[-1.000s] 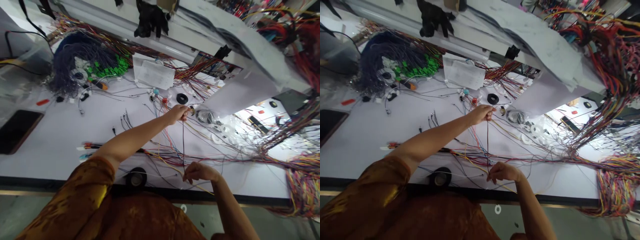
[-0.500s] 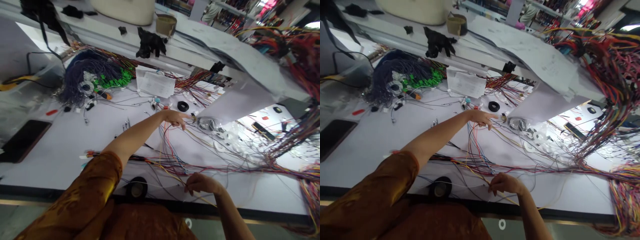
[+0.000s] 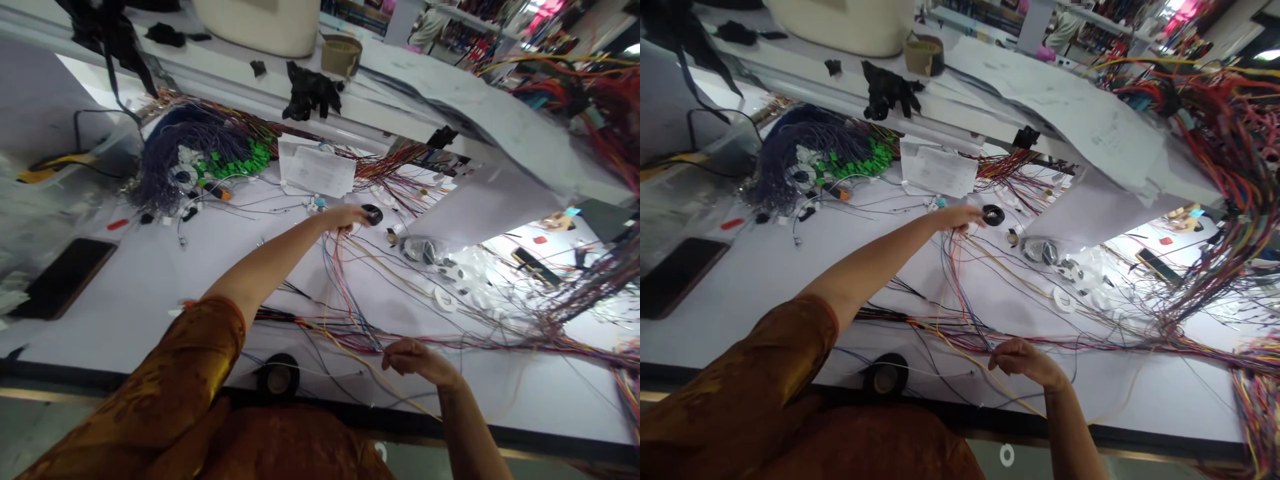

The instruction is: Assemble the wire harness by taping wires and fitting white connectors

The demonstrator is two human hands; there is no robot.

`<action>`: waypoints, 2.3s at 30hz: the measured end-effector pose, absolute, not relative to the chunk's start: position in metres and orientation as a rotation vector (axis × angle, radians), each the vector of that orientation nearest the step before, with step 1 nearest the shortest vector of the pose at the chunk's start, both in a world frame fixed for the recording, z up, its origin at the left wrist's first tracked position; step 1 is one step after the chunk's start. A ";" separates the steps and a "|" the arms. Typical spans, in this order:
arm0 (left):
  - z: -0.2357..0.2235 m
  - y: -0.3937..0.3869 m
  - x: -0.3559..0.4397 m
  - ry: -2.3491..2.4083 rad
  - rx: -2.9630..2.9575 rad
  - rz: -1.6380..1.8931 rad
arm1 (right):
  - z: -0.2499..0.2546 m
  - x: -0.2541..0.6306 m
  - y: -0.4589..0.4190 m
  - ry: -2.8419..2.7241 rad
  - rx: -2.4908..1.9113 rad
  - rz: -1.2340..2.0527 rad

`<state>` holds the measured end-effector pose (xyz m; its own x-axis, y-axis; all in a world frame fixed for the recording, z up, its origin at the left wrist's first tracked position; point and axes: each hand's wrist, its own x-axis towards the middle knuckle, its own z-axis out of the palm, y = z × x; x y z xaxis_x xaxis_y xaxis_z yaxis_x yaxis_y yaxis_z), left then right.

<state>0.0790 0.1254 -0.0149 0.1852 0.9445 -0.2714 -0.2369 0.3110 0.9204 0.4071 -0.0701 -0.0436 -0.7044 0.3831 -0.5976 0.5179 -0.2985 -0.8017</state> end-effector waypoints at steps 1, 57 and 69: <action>-0.013 0.130 0.077 1.015 0.846 1.028 | -0.045 0.408 -0.070 1.789 1.163 -2.176; -0.029 -0.115 -0.108 1.672 0.628 1.140 | -0.076 0.378 -0.024 1.764 2.721 -2.497; -0.043 -0.082 0.109 0.911 0.356 0.783 | -0.056 0.375 -0.051 2.116 2.285 -2.238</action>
<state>0.1094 -0.0817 -0.0429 0.3685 0.7354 -0.5687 -0.4517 0.6763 0.5819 0.3747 -0.0505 -0.0559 -0.1413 0.9545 -0.2628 0.2090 -0.2307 -0.9503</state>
